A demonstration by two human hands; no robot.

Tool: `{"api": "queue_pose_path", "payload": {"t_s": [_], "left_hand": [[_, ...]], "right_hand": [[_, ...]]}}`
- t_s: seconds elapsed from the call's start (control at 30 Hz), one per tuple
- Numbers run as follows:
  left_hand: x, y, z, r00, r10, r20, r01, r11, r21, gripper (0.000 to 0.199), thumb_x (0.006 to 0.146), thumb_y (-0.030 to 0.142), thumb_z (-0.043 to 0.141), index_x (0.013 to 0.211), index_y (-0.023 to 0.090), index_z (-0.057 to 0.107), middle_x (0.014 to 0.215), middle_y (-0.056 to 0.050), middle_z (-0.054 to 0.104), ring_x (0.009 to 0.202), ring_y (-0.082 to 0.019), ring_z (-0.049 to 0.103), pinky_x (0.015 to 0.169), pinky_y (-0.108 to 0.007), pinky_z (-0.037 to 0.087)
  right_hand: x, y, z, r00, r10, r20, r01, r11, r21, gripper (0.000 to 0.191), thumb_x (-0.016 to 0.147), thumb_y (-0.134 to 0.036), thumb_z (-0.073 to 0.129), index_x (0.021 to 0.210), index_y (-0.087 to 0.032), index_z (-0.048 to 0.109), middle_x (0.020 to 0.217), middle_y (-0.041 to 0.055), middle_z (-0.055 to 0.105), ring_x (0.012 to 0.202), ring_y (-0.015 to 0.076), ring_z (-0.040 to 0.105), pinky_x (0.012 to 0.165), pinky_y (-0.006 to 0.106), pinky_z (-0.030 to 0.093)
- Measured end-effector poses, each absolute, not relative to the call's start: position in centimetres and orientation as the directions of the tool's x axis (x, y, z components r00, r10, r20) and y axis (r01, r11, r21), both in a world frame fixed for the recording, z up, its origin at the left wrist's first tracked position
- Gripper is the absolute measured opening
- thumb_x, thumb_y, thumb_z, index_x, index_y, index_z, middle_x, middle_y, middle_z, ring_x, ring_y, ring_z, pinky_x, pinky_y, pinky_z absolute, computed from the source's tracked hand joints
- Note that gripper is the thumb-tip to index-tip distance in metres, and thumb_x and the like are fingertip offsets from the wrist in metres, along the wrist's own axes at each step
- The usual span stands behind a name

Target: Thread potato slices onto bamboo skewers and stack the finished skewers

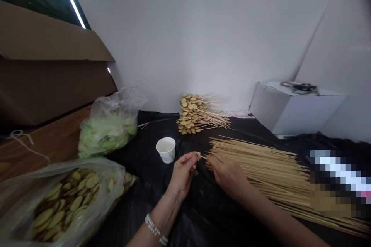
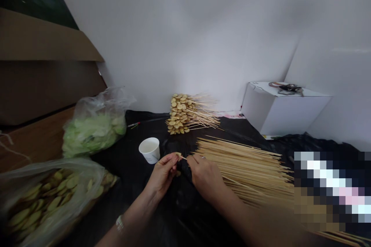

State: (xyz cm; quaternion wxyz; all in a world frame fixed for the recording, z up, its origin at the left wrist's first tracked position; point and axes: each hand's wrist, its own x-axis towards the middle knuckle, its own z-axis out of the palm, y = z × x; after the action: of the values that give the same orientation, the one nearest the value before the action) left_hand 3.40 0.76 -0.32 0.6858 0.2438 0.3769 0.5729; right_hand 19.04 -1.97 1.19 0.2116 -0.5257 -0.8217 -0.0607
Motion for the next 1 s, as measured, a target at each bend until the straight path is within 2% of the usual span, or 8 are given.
{"api": "queue_pose_path", "payload": {"t_s": [0.23,0.33,0.43,0.6,0.77,1.0], "left_hand": [[3.3,1.0,-0.4,0.15,0.949,-0.276,-0.664,0.304,0.683,0.035,0.05,0.019,0.088,0.08,0.011,0.073,0.069,0.0,0.066,0.047,0.0,0.048,0.039,-0.007,0.037],[3.0,1.4,-0.3,0.092,0.959,-0.266,-0.684,0.255,0.684,0.027,0.055,0.017,0.086,0.077,0.011,0.072,0.069,0.0,0.064,0.048,0.0,0.048,0.039,-0.007,0.038],[2.7,1.6,-0.3,0.039,0.967,-0.253,-0.688,0.209,0.695,0.027,0.056,0.019,0.086,0.078,0.011,0.072,0.07,0.0,0.063,0.049,0.0,0.048,0.04,-0.006,0.038],[2.7,1.6,-0.4,0.002,0.974,-0.227,-0.655,0.173,0.735,0.033,0.05,0.024,0.088,0.075,0.01,0.072,0.067,0.001,0.062,0.049,0.001,0.046,0.04,-0.006,0.038],[2.9,1.4,-0.2,-0.029,0.98,-0.198,-0.615,0.139,0.776,0.034,0.047,0.028,0.088,0.073,0.01,0.073,0.065,0.001,0.062,0.05,0.0,0.045,0.041,-0.007,0.037],[2.9,1.2,-0.1,-0.056,0.981,-0.185,-0.552,0.124,0.824,0.035,0.048,0.031,0.088,0.073,0.011,0.074,0.063,0.001,0.061,0.05,-0.001,0.044,0.041,-0.008,0.036]], "right_hand": [[19.1,-1.7,1.4,-0.345,0.848,0.402,0.868,0.451,-0.207,0.023,0.094,-0.016,0.04,0.094,-0.019,0.063,0.086,0.004,0.065,0.076,0.0167,0.059,0.065,0.026,0.037],[19.3,-1.4,1.3,-0.339,0.84,0.424,0.847,0.469,-0.252,0.023,0.095,-0.018,0.04,0.093,-0.019,0.063,0.087,0.0045,0.065,0.08,0.0166,0.059,0.069,0.025,0.037],[19.5,-1.2,1.1,-0.341,0.839,0.424,0.839,0.475,-0.265,0.023,0.095,-0.016,0.04,0.088,-0.018,0.062,0.084,0.0045,0.064,0.08,0.0165,0.057,0.071,0.025,0.037],[19.6,-1.4,1.2,-0.334,0.838,0.431,0.854,0.462,-0.237,0.024,0.095,-0.016,0.04,0.083,-0.017,0.06,0.08,0.0036,0.062,0.075,0.0154,0.056,0.068,0.025,0.035],[19.4,-1.8,1.4,-0.346,0.826,0.444,0.879,0.451,-0.153,0.023,0.092,-0.013,0.04,0.082,-0.018,0.06,0.08,0.0042,0.062,0.073,0.0161,0.054,0.065,0.027,0.032],[19.1,-2.2,1.8,-0.343,0.879,0.33,0.915,0.393,-0.095,0.02,0.09,-0.009,0.043,0.085,-0.018,0.06,0.079,0.0037,0.064,0.071,0.0171,0.056,0.06,0.029,0.027]]}}
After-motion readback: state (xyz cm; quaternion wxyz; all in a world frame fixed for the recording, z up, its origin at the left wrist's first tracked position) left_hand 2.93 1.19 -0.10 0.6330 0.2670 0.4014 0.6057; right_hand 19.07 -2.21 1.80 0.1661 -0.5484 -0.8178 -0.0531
